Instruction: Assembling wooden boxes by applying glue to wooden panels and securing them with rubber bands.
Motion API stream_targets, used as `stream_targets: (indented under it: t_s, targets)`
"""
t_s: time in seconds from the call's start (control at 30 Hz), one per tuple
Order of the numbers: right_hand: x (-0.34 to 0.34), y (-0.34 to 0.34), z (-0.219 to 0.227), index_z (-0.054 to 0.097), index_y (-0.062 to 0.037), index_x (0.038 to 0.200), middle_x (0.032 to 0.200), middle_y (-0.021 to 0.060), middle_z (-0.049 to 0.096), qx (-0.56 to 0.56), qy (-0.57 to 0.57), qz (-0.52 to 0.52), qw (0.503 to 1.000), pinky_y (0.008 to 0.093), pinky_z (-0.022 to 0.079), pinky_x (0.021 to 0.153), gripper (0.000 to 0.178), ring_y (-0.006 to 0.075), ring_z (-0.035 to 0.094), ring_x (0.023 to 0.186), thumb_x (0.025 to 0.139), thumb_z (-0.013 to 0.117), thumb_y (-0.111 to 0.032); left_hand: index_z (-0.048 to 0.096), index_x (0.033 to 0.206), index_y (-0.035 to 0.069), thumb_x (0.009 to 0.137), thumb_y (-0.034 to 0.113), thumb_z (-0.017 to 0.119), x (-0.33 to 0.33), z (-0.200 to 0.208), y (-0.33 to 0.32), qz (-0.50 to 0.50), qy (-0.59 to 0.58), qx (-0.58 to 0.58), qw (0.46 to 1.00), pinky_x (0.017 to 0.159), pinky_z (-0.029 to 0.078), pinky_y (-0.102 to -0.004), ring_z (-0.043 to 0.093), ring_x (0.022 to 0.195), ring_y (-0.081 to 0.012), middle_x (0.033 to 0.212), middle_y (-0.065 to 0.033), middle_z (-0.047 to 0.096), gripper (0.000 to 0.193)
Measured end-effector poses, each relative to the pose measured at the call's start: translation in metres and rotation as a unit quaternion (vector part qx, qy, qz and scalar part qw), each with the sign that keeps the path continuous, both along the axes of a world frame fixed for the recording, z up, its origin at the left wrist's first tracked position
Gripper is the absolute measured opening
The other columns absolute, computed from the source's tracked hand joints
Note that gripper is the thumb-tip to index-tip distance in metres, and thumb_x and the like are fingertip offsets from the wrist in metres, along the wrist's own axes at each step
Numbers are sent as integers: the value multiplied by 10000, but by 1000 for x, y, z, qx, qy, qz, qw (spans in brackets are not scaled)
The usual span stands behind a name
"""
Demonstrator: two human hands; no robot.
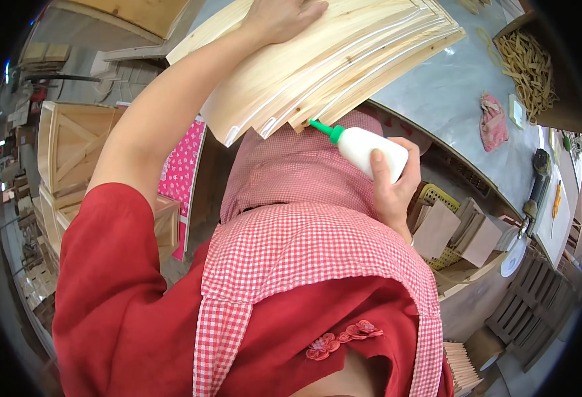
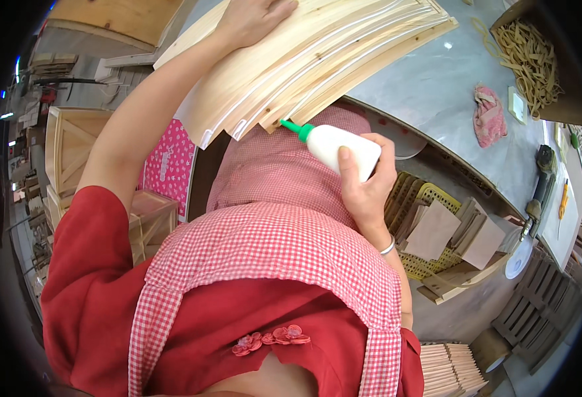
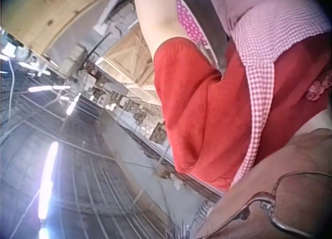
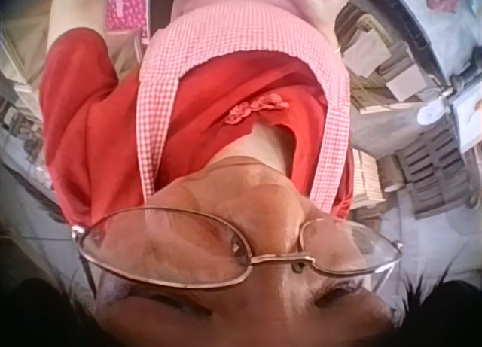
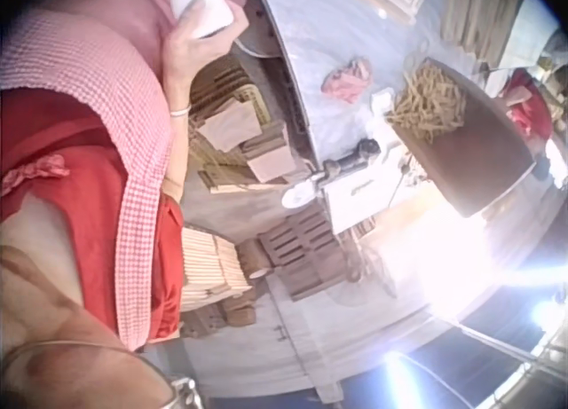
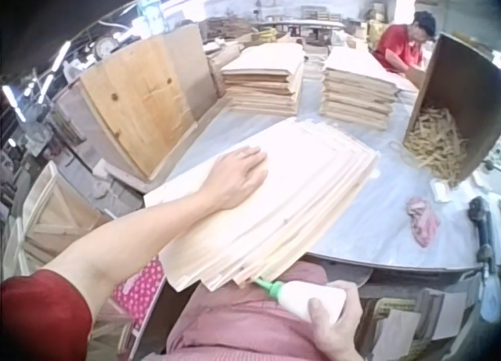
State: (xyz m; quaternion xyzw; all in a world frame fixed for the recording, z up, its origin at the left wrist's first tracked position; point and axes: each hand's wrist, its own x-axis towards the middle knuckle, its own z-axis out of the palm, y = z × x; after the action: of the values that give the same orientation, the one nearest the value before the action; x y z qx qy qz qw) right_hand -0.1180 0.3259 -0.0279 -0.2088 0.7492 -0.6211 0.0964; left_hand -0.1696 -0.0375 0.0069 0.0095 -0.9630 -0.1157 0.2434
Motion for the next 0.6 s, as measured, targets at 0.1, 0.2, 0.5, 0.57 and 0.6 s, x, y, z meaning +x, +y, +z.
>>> stream_targets:
  t_s: [0.1, 0.2, 0.5, 0.57, 0.6]
  targets:
    - [5, -3, 1, 583, -4, 1160, 946, 62, 646, -7, 16, 22, 1000, 284, 500, 737, 361, 123, 597, 839, 940, 771, -220, 655, 1304, -3, 984, 320, 594, 1, 0, -2, -6, -1, 1, 1000, 1131, 434, -478, 564, 1315, -414, 1370, -252, 632, 459]
    - [4, -8, 1, 589, -9, 1158, 954, 62, 649, -47, -14, -32, 998, 287, 501, 740, 360, 128, 598, 840, 931, 779, -214, 654, 1293, -2, 988, 324, 586, -2, -9, -5, -3, 13, -12, 1000, 1126, 440, -478, 571, 1304, -413, 1364, -246, 637, 451]
    - [4, -5, -5, 594, -21, 1192, 1040, 56, 628, -69, -100, 31, 992, 306, 494, 821, 366, 142, 581, 940, 941, 748, -237, 605, 1277, 40, 1002, 267, 605, 80, -10, -76, 204, 287, 295, 888, 927, 535, -423, 607, 1115, -297, 1238, -126, 611, 356]
    - [-8, 2, -2, 588, -11, 1205, 1043, 48, 619, -117, -130, -12, 985, 305, 489, 829, 367, 137, 569, 943, 966, 719, -257, 671, 1001, 29, 979, 204, 652, 152, -6, -84, 274, 428, 485, 711, 775, 507, -335, 595, 856, -159, 878, -23, 635, 177]
    - [-15, 5, 0, 584, -4, 1213, 1045, 44, 614, -143, -111, -21, 983, 304, 484, 836, 372, 132, 560, 947, 980, 703, -270, 644, 913, 78, 974, 207, 637, 183, -8, -80, 347, 430, 520, 652, 737, 490, -330, 595, 806, -165, 829, -24, 625, 143]
